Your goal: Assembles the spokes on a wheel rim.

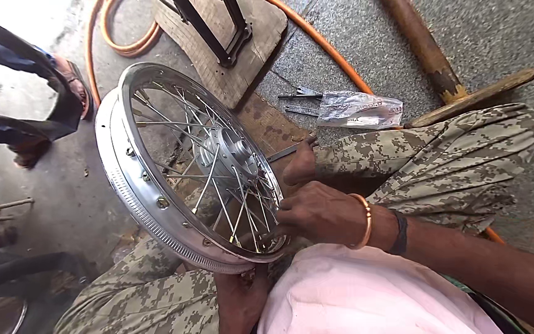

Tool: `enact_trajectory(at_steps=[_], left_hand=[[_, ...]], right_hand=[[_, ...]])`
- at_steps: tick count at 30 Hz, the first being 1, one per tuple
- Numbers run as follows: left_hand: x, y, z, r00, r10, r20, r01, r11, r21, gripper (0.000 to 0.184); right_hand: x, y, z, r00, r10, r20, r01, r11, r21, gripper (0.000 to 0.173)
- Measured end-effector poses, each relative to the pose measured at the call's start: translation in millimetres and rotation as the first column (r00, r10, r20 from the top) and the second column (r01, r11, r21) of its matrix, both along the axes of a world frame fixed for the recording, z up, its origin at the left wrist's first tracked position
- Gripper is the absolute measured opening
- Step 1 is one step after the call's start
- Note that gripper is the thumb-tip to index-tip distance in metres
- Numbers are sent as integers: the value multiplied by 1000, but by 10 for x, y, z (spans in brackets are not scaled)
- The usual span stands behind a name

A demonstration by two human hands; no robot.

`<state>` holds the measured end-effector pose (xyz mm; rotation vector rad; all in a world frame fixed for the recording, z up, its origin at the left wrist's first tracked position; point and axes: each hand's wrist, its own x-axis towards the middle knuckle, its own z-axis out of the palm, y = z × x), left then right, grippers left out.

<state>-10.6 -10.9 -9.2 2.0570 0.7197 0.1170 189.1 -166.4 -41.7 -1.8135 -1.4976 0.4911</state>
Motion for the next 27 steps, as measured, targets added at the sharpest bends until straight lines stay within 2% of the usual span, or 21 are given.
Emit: enact_trajectory(at_steps=[1, 3, 5, 8, 14, 17, 20, 22, 27], left_hand=[[0, -1, -6, 1000, 1, 3, -1, 1000, -9, 40], [5, -4, -27, 1000, -11, 13, 12, 999, -34, 40], [-2, -16, -35, 1000, -23, -2, 22, 999, -37, 39], [4, -6, -24, 999, -43, -30, 42, 998, -45, 45], [-22, 1, -31, 998, -37, -48, 35, 999, -41, 46], [-11, 6, -61, 999, -38, -31, 38, 999, -27, 42], [-21, -9, -58, 999, -38, -19, 38, 999, 3, 35], [-20, -4, -64, 999, -38, -12, 38, 999, 7, 39], [6, -31, -101, 993, -96, -75, 99, 994, 45, 56]], right_hand=[[-86, -121, -190, 999, -49, -16, 49, 999, -19, 39], [-247, -285, -438, 980, -141, -140, 142, 990, -7, 39], [-337, -333, -544, 941, -209, -265, 228, 973, 43, 36], [-284, -276, -603, 926, -205, -317, 241, 968, 76, 34], [-81, -160, -602, 960, -121, -251, 164, 974, 158, 33], [-16, -150, -549, 961, -146, -237, 181, 974, 133, 32], [53, -232, -442, 967, -219, -132, 234, 966, 113, 34], [43, -345, -407, 958, -278, -74, 284, 954, 93, 37], [-188, -515, -488, 934, -345, -89, 349, 936, 40, 35]])
